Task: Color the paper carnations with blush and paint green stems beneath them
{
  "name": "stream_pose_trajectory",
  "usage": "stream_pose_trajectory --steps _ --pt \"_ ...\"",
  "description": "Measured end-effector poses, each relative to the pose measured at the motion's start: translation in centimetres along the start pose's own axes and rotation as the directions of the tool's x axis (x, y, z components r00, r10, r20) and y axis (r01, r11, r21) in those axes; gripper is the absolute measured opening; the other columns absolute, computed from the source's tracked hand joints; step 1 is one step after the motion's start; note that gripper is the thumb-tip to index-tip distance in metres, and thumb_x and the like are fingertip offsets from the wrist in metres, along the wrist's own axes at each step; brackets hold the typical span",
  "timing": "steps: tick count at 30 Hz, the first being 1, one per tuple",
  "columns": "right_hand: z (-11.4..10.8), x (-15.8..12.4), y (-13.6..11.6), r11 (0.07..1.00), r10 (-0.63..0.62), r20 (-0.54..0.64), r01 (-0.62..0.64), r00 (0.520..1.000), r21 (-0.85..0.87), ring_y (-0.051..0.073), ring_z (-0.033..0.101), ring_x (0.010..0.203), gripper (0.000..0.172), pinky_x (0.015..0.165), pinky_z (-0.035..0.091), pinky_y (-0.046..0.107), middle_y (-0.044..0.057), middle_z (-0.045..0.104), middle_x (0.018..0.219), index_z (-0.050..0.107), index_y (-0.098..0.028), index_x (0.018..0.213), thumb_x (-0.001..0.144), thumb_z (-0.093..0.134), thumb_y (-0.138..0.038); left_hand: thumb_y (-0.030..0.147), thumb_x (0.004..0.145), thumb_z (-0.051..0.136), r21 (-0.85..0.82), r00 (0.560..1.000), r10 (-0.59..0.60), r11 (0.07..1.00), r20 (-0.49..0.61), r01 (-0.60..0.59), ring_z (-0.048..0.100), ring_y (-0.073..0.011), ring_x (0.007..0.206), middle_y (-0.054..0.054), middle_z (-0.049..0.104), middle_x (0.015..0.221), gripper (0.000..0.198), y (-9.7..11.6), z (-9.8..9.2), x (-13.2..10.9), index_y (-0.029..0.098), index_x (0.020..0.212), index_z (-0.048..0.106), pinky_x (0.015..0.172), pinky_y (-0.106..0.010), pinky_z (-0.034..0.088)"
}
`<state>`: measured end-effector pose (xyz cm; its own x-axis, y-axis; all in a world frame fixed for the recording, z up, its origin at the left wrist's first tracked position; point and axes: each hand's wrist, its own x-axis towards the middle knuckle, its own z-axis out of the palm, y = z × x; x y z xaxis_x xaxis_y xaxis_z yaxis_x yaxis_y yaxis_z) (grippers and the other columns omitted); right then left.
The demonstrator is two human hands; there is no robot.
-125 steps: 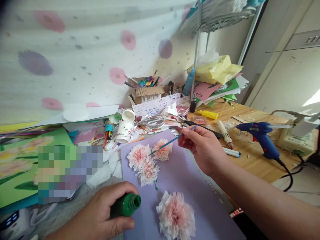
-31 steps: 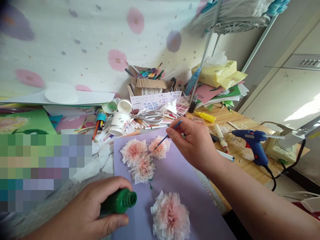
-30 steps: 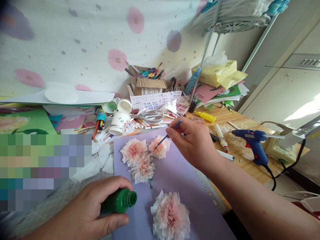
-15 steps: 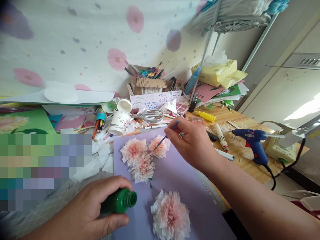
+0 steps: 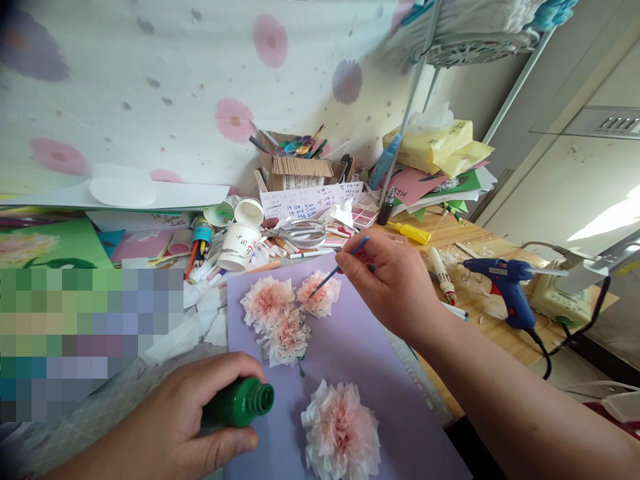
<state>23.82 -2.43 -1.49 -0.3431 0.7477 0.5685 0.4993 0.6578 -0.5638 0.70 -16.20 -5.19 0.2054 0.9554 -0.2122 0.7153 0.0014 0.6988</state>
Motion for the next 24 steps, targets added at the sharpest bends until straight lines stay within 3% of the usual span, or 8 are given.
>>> stream_pose_trajectory --steps 10,15,20,24 --pt "0.4 0.1 -0.1 0.999 -0.028 0.025 0.029 0.999 -0.024 0.013 0.054 0.053 0.013 0.054 0.038 0.027 -0.002 0.060 0.058 0.060 -0.020 0.074 0.086 0.059 -0.027 0.036 0.073 0.074 -0.008 1.000 0.013 1.000 -0.018 -0.013 0.061 -0.0191 0.076 0.005 0.066 0.082 0.021 -0.2 0.2 0.1 0.024 0.089 0.066 0.068 -0.025 0.039" --pt "-0.4 -0.1 0.0 0.999 -0.005 -0.007 0.005 1.000 0.045 0.013 0.053 0.054 0.011 0.055 0.038 0.028 -0.002 0.060 0.058 0.063 -0.021 0.075 0.085 0.062 -0.027 0.038 0.074 0.073 0.000 0.999 0.028 1.000 -0.021 -0.028 0.061 -0.0187 0.075 0.005 0.065 0.081 0.021 -0.2 0.1 0.2 0.025 0.090 0.066 0.067 -0.024 0.039" --pt "-1.8 -0.6 0.8 0.960 0.124 -0.099 -0.094 0.987 0.265 0.015 0.054 0.058 0.012 0.055 0.039 0.029 0.000 0.065 0.065 0.065 -0.023 0.076 0.085 0.067 -0.029 0.039 0.073 0.072 0.017 0.999 0.030 0.999 -0.022 -0.030 0.062 -0.0192 0.075 0.005 0.066 0.080 0.022 -0.4 0.1 0.0 0.025 0.089 0.066 0.067 -0.024 0.041" --pt "-1.5 -0.7 2.3 0.839 0.335 -0.079 -0.259 0.939 0.479 0.015 0.059 0.060 0.015 0.057 0.045 0.029 0.000 0.065 0.064 0.067 -0.022 0.071 0.077 0.074 -0.034 0.043 0.075 0.071 0.030 0.998 0.039 0.999 -0.039 -0.038 0.063 -0.0199 0.074 0.005 0.068 0.080 0.023 -0.7 0.1 0.0 0.026 0.091 0.067 0.068 -0.024 0.044"
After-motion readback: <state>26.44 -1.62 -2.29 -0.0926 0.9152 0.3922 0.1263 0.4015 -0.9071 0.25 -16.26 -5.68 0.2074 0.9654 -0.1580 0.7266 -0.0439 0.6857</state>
